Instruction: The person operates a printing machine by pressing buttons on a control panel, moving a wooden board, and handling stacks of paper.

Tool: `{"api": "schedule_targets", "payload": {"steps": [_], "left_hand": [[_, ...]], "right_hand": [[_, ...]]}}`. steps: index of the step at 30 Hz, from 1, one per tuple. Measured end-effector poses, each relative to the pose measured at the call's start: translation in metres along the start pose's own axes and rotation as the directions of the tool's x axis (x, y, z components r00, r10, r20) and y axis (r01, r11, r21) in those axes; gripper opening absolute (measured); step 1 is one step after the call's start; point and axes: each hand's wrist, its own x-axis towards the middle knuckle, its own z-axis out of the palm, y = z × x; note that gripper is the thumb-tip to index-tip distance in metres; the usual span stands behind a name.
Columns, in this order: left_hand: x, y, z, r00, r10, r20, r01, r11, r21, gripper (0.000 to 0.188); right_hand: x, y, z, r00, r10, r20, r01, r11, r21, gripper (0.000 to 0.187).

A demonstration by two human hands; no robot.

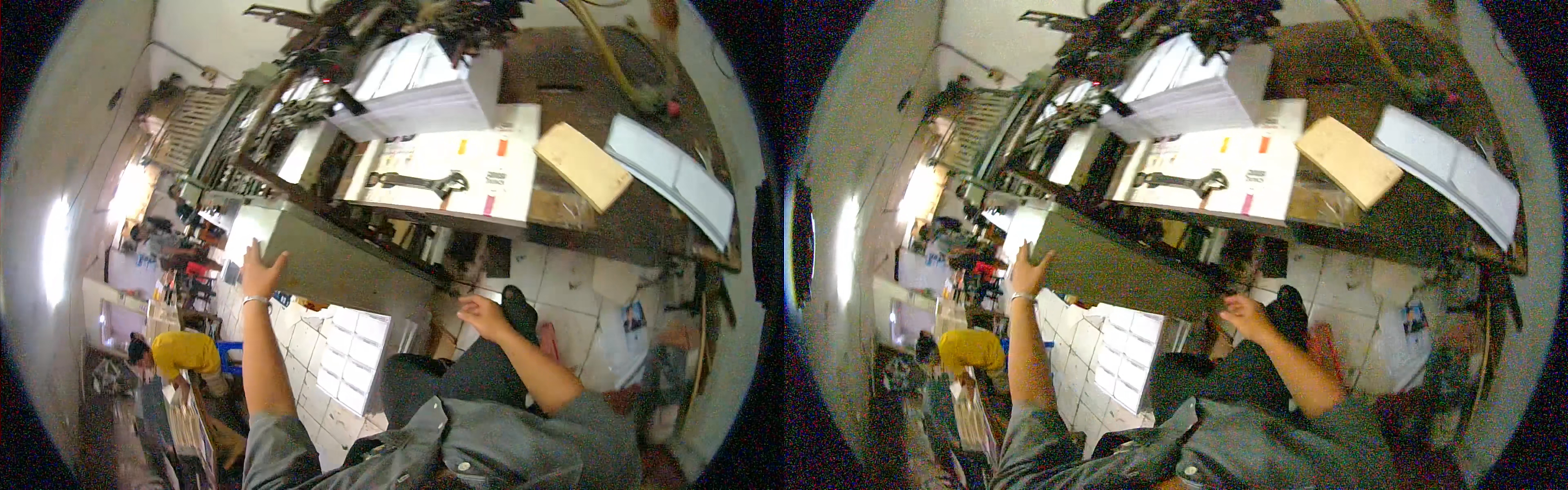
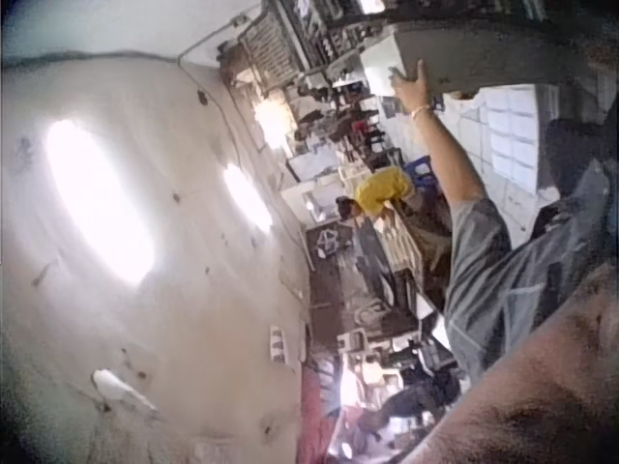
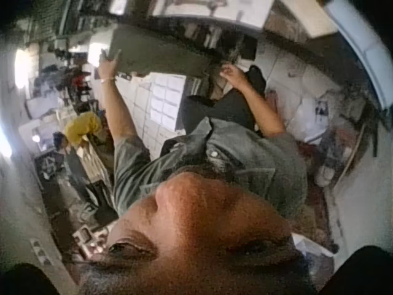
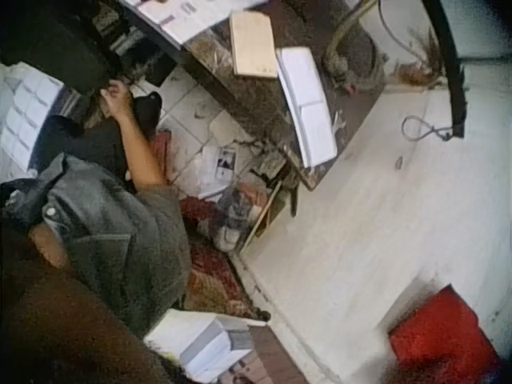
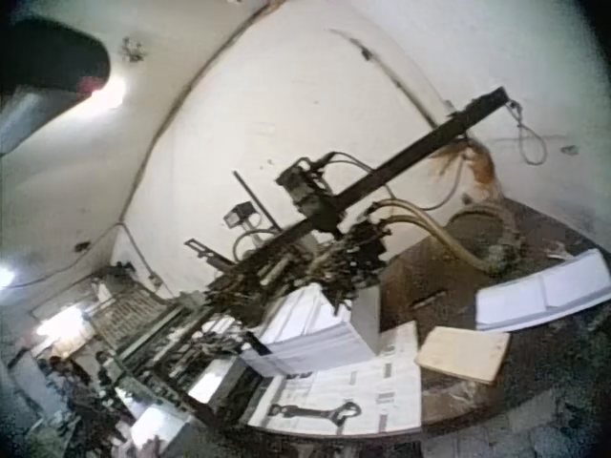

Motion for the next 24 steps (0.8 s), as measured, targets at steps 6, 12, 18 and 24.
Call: {"api": "schedule_targets", "payload": {"steps": [6, 12, 18, 24], "left_hand": [[-0.004, 0.009, -0.001, 1.0, -0.02, -0.019, 0.02, 1.0, -0.017, 0.106], [-0.007, 0.017, -0.007, 1.0, -0.029, -0.004, 0.029, 1.0, 0.009, 0.106], [-0.011, 0.016, -0.003, 0.997, -0.041, -0.063, 0.043, 0.999, 0.028, 0.107], [-0.008, 0.021, -0.006, 0.993, -0.059, -0.107, 0.061, 0.998, 0.016, 0.106]], "right_hand": [[0.002, 0.009, -0.005, 0.999, -0.031, 0.023, 0.032, 0.999, -0.034, 0.046], [-0.003, -0.011, -0.013, 0.998, -0.029, 0.06, 0.039, 0.983, -0.18, 0.043], [0.001, -0.003, -0.015, 0.995, 0.011, 0.097, 0.009, 0.98, -0.198, 0.04], [0.016, -0.002, 0.013, 0.977, -0.086, 0.194, 0.118, 0.98, -0.162, 0.04]]}}
